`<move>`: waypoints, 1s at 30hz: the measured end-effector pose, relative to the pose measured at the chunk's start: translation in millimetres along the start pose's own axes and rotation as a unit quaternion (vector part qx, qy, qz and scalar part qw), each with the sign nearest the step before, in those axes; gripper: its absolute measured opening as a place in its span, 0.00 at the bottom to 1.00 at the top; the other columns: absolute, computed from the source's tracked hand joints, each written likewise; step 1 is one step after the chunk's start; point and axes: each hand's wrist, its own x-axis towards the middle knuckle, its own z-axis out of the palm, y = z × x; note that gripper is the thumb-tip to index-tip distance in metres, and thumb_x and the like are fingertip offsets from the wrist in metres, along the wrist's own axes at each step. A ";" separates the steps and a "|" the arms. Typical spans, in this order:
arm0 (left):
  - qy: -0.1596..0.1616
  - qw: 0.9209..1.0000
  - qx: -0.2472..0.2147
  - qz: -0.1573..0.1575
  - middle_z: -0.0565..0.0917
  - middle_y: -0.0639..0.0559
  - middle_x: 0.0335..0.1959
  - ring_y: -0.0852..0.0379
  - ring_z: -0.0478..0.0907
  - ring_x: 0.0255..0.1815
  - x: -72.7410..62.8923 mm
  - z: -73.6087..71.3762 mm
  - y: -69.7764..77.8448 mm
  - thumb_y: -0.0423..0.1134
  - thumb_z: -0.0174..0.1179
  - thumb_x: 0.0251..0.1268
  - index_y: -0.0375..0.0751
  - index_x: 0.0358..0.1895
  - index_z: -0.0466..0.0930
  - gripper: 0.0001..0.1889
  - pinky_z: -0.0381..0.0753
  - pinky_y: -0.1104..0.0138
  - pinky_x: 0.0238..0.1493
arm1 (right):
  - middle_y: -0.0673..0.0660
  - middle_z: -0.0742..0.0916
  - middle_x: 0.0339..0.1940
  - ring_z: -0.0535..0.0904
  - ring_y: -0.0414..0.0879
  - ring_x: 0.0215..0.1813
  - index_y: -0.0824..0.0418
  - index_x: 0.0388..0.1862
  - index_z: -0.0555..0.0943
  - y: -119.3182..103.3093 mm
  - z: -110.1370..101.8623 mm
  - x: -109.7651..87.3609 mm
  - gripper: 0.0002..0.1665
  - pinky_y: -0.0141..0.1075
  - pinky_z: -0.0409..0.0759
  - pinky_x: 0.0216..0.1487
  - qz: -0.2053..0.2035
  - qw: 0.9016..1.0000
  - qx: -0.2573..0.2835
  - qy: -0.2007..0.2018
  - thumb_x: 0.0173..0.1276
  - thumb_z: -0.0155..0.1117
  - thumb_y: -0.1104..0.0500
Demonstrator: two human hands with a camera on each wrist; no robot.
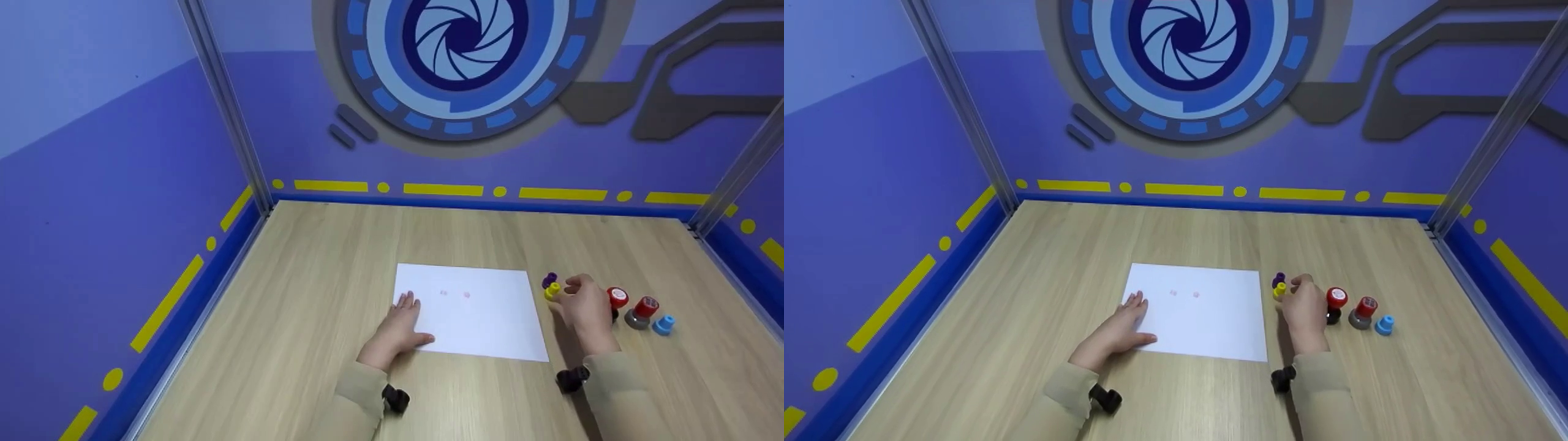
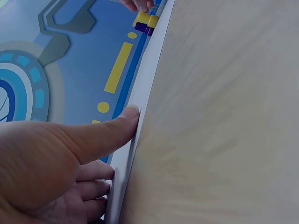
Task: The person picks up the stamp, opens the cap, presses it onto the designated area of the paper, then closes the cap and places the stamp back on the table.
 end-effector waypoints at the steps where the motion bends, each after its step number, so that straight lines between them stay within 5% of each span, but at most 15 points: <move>1: -0.001 1.000 0.000 0.000 0.51 0.33 0.84 0.40 0.44 0.87 -0.1 0.2 -0.1 0.47 0.70 0.67 0.27 0.78 0.57 0.46 0.47 0.50 0.87 | 0.74 0.80 0.64 0.80 0.68 0.60 0.70 0.68 0.71 0.5 -1.8 -3.2 0.30 0.57 0.84 0.62 -0.001 1.000 0.001 -0.002 0.73 0.67 0.59; 6: -0.003 1.000 -0.002 -0.002 0.50 0.34 0.84 0.41 0.44 0.87 -0.5 -0.1 0.3 0.48 0.69 0.67 0.27 0.79 0.56 0.46 0.47 0.50 0.87 | 0.73 0.81 0.62 0.81 0.65 0.57 0.70 0.68 0.72 4.6 -12.3 -16.5 0.29 0.52 0.86 0.58 -0.015 1.000 0.009 -0.012 0.74 0.67 0.57; 13: -0.003 1.000 -0.001 -0.005 0.49 0.35 0.85 0.41 0.43 0.87 0.0 -1.3 0.7 0.48 0.69 0.68 0.28 0.79 0.56 0.46 0.46 0.51 0.87 | 0.70 0.83 0.60 0.84 0.58 0.55 0.68 0.67 0.74 17.7 -31.6 -27.1 0.31 0.29 0.86 0.45 -0.034 0.998 0.031 -0.035 0.74 0.67 0.50; 16: -0.002 1.000 -0.003 -0.003 0.49 0.35 0.85 0.41 0.43 0.87 -0.1 -1.3 0.6 0.48 0.69 0.67 0.28 0.79 0.56 0.46 0.46 0.51 0.87 | 0.67 0.85 0.59 0.85 0.46 0.51 0.66 0.67 0.75 26.0 -43.2 -32.1 0.32 0.21 0.82 0.41 -0.041 0.998 0.041 -0.031 0.74 0.67 0.48; 20: -0.001 1.000 0.000 0.003 0.50 0.34 0.84 0.40 0.44 0.87 0.7 -1.0 -0.6 0.48 0.70 0.67 0.27 0.78 0.57 0.46 0.48 0.50 0.87 | 0.45 0.90 0.45 0.80 0.22 0.41 0.70 0.63 0.79 37.4 -62.1 -36.3 0.30 0.15 0.79 0.39 -0.074 0.995 0.073 0.017 0.72 0.71 0.51; 23: 0.000 1.000 0.008 0.010 0.51 0.32 0.84 0.39 0.46 0.86 1.4 -0.8 -1.7 0.48 0.70 0.67 0.26 0.78 0.57 0.46 0.50 0.49 0.86 | 0.27 0.85 0.34 0.77 0.14 0.37 0.73 0.61 0.79 46.8 -76.9 -37.8 0.30 0.14 0.78 0.38 -0.082 0.990 0.104 0.044 0.70 0.73 0.53; 30: -0.003 1.000 0.015 0.005 0.52 0.33 0.84 0.39 0.46 0.86 2.8 -0.5 -1.6 0.49 0.70 0.67 0.27 0.78 0.57 0.46 0.50 0.49 0.86 | 0.18 0.77 0.27 0.73 0.13 0.34 0.62 0.61 0.82 73.8 -108.6 -36.5 0.29 0.15 0.74 0.33 0.027 0.991 0.106 0.075 0.70 0.71 0.44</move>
